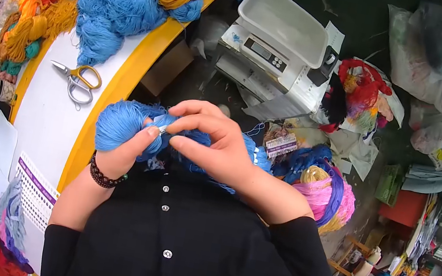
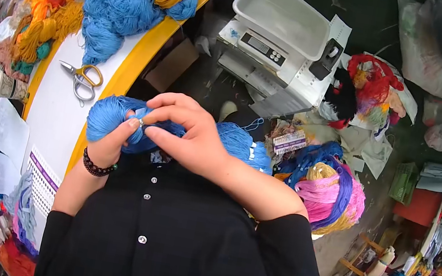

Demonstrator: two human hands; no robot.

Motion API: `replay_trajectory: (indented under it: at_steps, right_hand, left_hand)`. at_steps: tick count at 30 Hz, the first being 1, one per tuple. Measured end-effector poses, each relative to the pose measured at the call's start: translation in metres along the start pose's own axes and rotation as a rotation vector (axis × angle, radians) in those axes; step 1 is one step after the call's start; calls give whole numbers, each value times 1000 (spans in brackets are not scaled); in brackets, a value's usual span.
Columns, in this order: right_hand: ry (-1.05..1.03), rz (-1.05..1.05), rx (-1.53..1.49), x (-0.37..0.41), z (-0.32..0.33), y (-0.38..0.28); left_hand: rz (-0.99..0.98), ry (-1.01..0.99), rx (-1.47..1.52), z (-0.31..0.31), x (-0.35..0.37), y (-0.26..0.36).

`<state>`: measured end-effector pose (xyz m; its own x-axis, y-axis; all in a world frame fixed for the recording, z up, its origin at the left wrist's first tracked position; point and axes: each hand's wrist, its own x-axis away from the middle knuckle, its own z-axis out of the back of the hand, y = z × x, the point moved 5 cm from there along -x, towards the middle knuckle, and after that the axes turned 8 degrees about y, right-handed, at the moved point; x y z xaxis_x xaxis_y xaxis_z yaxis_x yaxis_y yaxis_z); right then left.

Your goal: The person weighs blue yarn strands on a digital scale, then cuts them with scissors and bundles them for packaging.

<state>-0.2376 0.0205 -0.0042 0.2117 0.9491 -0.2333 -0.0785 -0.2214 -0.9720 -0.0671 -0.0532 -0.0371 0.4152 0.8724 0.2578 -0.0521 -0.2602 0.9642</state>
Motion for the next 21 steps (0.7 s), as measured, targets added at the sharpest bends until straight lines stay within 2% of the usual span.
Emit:
replay_trajectory:
  at_steps: [3,5,6,8,9,11,12,18,20,21]
  right_hand:
    - [37,96,70,0,-15,-4]
    - [34,-5,-25,3,-23,1]
    - [-34,-58,11,4,-26,0]
    - [25,-39,-41,8,-31,6]
    - [58,87,80,8,-32,5]
    - [52,13,1,10,-35,5]
    - [46,-62,-81,11,-37,7]
    - [150,61,154,15,-34,-10]
    - [166,142,234,16,-35,-17]
    - [167,143,235,16,-36,-18]
  left_hand:
    - [-75,-27,24,3,5,7]
    - [-30,-4,18,5,11,8]
    - [-34,-2,22,7,13,7]
    - [-74,-11,39,9,16,7]
    - [-76,-12,42,11,17,7]
    - [83,-38,108,14,20,0]
    - [81,-39,110,14,21,-2]
    - [-51,-101,56,10,25,7]
    - [-206,-157,-65,6,28,15]
    - [-207,-158,-64,5,28,16]
